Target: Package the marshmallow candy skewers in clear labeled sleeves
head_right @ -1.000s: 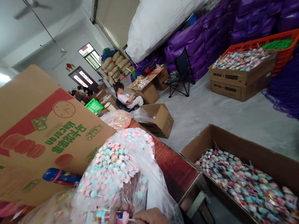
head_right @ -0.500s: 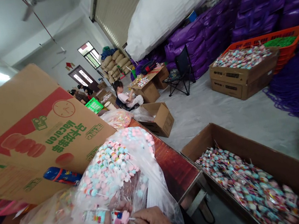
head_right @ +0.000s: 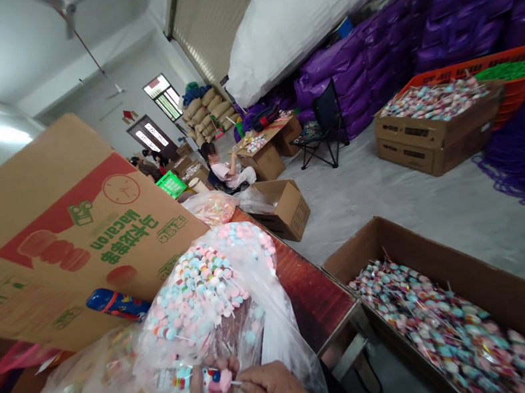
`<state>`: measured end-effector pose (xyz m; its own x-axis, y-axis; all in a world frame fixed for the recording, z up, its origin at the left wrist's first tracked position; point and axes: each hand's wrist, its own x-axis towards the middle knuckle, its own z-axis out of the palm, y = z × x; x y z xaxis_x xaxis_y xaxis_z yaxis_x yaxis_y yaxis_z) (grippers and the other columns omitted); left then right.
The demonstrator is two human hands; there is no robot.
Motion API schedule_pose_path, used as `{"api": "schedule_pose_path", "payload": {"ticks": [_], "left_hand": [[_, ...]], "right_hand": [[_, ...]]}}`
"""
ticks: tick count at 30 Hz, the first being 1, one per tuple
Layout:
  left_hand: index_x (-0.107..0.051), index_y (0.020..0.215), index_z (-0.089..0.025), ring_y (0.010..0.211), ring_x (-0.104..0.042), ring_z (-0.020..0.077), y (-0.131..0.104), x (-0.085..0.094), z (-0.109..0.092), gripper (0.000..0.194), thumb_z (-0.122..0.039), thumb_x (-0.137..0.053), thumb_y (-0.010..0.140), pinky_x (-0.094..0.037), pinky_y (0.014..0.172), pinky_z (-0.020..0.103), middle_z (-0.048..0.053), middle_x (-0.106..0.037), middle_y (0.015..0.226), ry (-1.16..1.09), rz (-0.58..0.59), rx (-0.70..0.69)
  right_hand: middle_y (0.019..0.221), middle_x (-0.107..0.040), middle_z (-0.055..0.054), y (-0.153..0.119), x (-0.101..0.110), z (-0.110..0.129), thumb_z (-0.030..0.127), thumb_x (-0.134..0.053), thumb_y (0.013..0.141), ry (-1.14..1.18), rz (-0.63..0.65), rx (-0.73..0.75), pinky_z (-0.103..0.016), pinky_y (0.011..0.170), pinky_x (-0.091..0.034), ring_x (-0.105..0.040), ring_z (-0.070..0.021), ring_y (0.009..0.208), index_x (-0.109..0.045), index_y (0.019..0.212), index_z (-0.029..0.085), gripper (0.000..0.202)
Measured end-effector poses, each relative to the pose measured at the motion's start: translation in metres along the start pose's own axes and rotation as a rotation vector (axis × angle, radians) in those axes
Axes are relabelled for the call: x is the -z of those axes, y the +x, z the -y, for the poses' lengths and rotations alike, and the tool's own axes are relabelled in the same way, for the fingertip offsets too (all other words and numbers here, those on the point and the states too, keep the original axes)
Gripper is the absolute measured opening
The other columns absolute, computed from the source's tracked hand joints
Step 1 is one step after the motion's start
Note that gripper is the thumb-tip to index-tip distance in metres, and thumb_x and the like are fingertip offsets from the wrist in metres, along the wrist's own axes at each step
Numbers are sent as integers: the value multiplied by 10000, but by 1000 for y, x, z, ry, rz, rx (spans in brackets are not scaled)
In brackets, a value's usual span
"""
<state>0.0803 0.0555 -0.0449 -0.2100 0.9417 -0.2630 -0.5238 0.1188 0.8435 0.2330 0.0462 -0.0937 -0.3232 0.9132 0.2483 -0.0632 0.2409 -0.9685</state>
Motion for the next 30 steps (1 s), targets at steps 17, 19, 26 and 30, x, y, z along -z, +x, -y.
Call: {"api": "schedule_pose_path", "payload": {"ticks": [17, 19, 26, 30], "left_hand": [[-746, 763, -178, 799, -722, 210, -8, -33, -4, 394, -441, -980, 587, -631, 828, 343, 35, -716, 777, 46, 23, 71], [-742, 761, -182, 785, -715, 199, -8, -35, -2, 391, -458, -971, 605, -630, 833, 339, 30, -717, 771, 60, 36, 65], [-737, 731, -170, 774, -721, 212, -11, -42, 5, 438, -454, -999, 525, -642, 862, 361, 41, -732, 750, 83, -10, 81], [-735, 752, -172, 794, -728, 212, -14, -40, 6, 453, -464, -998, 526, -637, 858, 347, 40, -738, 770, 99, -4, 95]], "right_hand": [[749, -701, -26, -3, -10, -16, 602, -473, 1005, 20, -171, -30, -250, 683, -455, -611, -150, 677, -741, 909, 183, 506], [676, -654, -10, -3, -11, -16, 628, -461, 1001, 62, -162, -56, -240, 646, -442, -571, -134, 616, -719, 847, 178, 541], [592, -560, 18, -3, -8, -12, 688, -400, 1003, 89, -124, -66, -226, 578, -392, -494, -112, 539, -662, 786, 180, 612], [654, -644, -7, -4, -7, -13, 614, -409, 1025, 22, -141, -11, -232, 609, -411, -557, -127, 587, -705, 846, 178, 556]]}}
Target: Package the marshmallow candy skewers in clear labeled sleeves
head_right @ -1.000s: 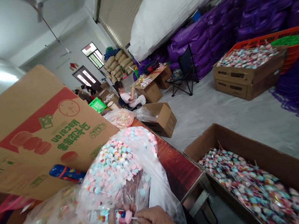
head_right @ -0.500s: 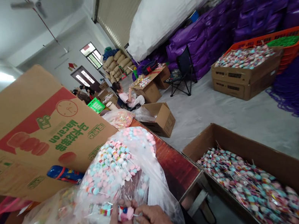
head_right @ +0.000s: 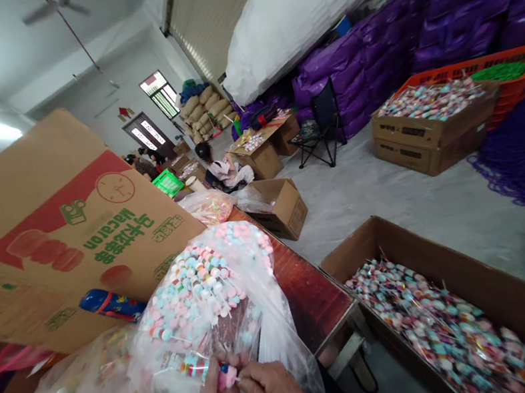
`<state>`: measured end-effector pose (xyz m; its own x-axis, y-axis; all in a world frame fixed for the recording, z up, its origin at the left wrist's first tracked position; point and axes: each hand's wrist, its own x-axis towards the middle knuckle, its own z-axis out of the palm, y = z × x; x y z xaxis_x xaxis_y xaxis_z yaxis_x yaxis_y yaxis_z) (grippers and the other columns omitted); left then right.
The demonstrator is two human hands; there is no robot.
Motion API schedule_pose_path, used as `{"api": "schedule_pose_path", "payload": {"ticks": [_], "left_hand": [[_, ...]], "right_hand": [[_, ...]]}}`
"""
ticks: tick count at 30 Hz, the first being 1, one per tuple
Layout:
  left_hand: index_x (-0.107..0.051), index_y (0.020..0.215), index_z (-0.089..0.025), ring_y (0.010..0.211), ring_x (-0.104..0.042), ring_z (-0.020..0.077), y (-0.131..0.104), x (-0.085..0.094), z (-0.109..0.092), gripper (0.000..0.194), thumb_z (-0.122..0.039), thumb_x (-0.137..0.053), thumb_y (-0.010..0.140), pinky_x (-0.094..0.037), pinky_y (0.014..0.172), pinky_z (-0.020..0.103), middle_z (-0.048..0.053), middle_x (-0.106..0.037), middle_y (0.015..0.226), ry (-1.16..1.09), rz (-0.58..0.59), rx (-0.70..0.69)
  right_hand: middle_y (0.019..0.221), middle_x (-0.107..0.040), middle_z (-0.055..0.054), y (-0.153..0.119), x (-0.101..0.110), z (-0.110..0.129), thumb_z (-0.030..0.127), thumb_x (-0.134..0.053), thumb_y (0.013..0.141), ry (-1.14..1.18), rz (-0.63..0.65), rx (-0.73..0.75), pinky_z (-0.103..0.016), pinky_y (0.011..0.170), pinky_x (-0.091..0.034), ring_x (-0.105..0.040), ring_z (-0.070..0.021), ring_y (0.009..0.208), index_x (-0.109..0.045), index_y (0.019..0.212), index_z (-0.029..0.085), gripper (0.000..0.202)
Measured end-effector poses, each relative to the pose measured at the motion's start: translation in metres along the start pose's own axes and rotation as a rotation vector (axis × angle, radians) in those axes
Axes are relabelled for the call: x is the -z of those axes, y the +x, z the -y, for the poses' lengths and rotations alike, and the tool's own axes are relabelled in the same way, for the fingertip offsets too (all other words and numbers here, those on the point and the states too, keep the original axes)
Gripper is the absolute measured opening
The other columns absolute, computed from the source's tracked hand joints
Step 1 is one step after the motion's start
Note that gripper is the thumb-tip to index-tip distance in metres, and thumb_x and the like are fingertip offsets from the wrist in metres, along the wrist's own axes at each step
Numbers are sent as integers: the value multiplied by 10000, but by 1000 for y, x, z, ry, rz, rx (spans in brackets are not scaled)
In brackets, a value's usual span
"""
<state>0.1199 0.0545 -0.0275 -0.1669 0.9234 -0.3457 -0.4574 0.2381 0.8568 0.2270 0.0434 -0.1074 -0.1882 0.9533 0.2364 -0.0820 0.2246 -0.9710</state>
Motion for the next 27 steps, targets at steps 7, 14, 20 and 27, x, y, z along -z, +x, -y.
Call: {"api": "schedule_pose_path", "payload": {"ticks": [7, 14, 20, 27], "left_hand": [[-694, 773, -182, 720, -672, 156, 7, 9, -11, 428, -472, -961, 607, -618, 782, 310, -16, -661, 746, -2, -19, -106], [-703, 703, -180, 723, -668, 163, -1, 0, -5, 422, -464, -982, 565, -618, 753, 289, 0, -652, 718, 42, 30, -86], [-723, 686, -173, 752, -683, 180, -6, -6, -4, 433, -469, -994, 523, -635, 829, 314, 15, -672, 724, 101, 41, -97], [-779, 787, -187, 817, -728, 201, 2, 3, 1, 326, -378, -971, 605, -626, 965, 377, 28, -727, 790, 84, 104, -49]], "right_hand": [[757, -732, -27, -2, -1, -4, 520, -477, 1015, -94, 11, 43, -234, 652, -441, -629, -146, 661, -750, 947, 192, 432], [775, -756, -54, -2, -4, -9, 486, -422, 1046, -136, 12, 44, -236, 651, -432, -680, -163, 702, -736, 844, 183, 481], [789, -757, -33, 0, -2, -6, 464, -449, 1044, -57, 1, 81, -227, 671, -459, -682, -158, 711, -759, 892, 193, 439], [773, -740, -28, 0, -1, -4, 510, -431, 1053, 1, -31, 96, -229, 686, -481, -672, -154, 702, -752, 894, 194, 479]]}}
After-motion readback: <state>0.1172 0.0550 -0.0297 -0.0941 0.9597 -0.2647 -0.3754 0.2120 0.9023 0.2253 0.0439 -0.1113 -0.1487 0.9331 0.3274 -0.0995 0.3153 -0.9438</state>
